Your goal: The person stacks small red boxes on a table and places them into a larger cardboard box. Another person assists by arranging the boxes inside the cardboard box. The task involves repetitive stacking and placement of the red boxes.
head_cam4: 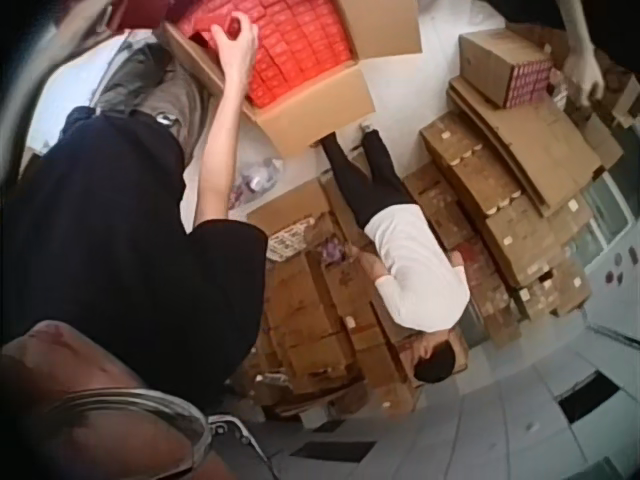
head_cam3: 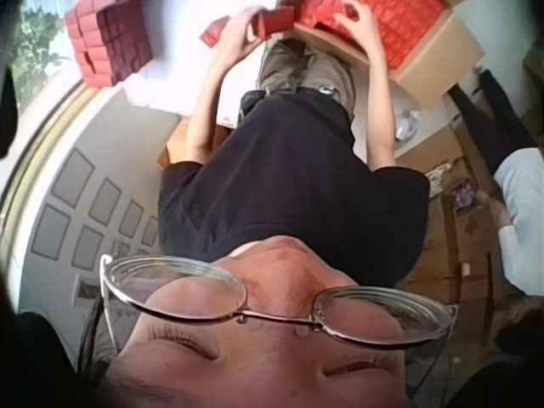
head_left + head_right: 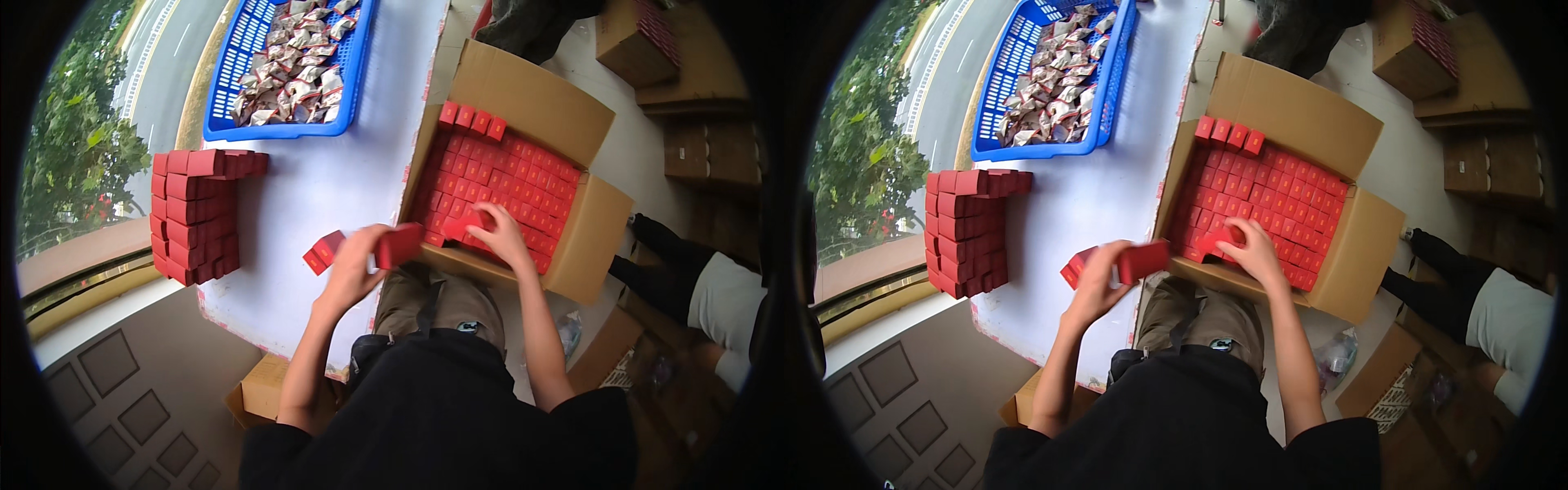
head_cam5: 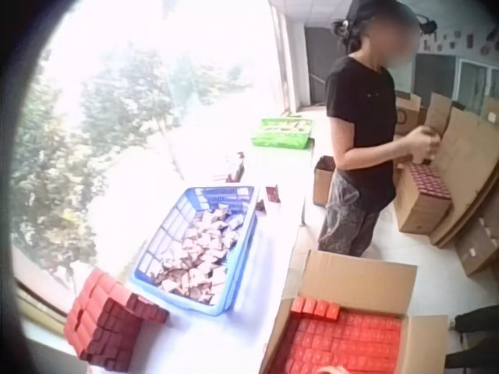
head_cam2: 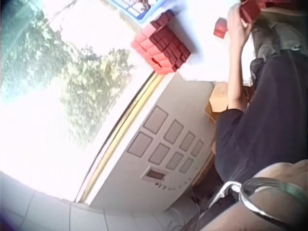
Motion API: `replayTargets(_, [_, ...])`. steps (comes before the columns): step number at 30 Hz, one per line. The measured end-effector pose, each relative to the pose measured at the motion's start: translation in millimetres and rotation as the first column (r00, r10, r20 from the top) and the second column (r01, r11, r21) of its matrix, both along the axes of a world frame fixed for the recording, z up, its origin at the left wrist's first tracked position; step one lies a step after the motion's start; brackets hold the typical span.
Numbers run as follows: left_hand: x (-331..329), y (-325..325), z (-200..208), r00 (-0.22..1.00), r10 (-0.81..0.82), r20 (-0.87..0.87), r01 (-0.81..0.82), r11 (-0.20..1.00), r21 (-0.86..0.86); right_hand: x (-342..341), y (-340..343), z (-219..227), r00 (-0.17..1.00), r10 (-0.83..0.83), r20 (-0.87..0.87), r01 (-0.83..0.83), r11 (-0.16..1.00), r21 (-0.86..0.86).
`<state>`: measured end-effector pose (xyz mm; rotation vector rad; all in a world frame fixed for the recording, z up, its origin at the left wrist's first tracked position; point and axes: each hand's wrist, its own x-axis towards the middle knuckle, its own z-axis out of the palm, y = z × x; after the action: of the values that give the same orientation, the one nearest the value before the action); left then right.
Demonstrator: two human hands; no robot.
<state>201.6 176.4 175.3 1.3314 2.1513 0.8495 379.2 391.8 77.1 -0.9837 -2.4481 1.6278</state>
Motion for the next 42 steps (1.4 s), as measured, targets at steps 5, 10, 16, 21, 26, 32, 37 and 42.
replayTargets(5, [37.8, 68.2, -92.4, 0.891, -0.445, 0.094, 0.455, 0.879, -0.141, 70.2, -7.9, -41.2, 0.914, -0.152, 0.375, 0.145, 0.988, 0.047])
replayTargets(10, [65.1, 97.4, -155.3, 0.617, -0.782, -0.086, 0.682, 0.586, -0.438, 58.8, -21.5, -48.7, 0.83, -0.141, 0.54, 0.095, 0.989, 0.113])
replayTargets(16, [91.0, 81.5, -195.6, 0.725, -0.654, -0.216, 0.607, 0.755, -0.247, 55.7, -49.2, -69.6, 0.812, -0.283, 0.51, 0.187, 0.954, 0.233])
replayTargets(21, [104.0, 52.9, -186.9, 0.723, -0.605, -0.333, 0.58, 0.794, -0.184, 75.1, -88.8, -88.9, 0.867, -0.286, 0.408, 0.209, 0.952, 0.224])
replayTargets(26, [120.1, 59.5, -183.0, 0.815, -0.533, -0.225, 0.452, 0.83, -0.327, 79.9, -73.2, -98.3, 0.938, -0.198, 0.286, 0.143, 0.969, 0.204])
replayTargets(32, [109.0, 86.3, -213.8, 0.801, -0.597, -0.031, 0.471, 0.661, -0.584, 78.4, -57.5, -93.0, 0.94, -0.086, 0.331, 0.04, 0.989, 0.144])
replayTargets(37, [113.8, 75.9, -224.1, 0.801, -0.507, -0.318, 0.374, 0.839, -0.395, 76.2, -57.8, -108.4, 0.912, -0.14, 0.386, 0.151, 0.989, 0.002])
replayTargets(42, [106.8, 72.1, -240.3, 0.852, -0.482, -0.204, 0.398, 0.849, -0.347, 58.9, -68.6, -120.4, 0.804, -0.304, 0.511, 0.34, 0.94, 0.025])
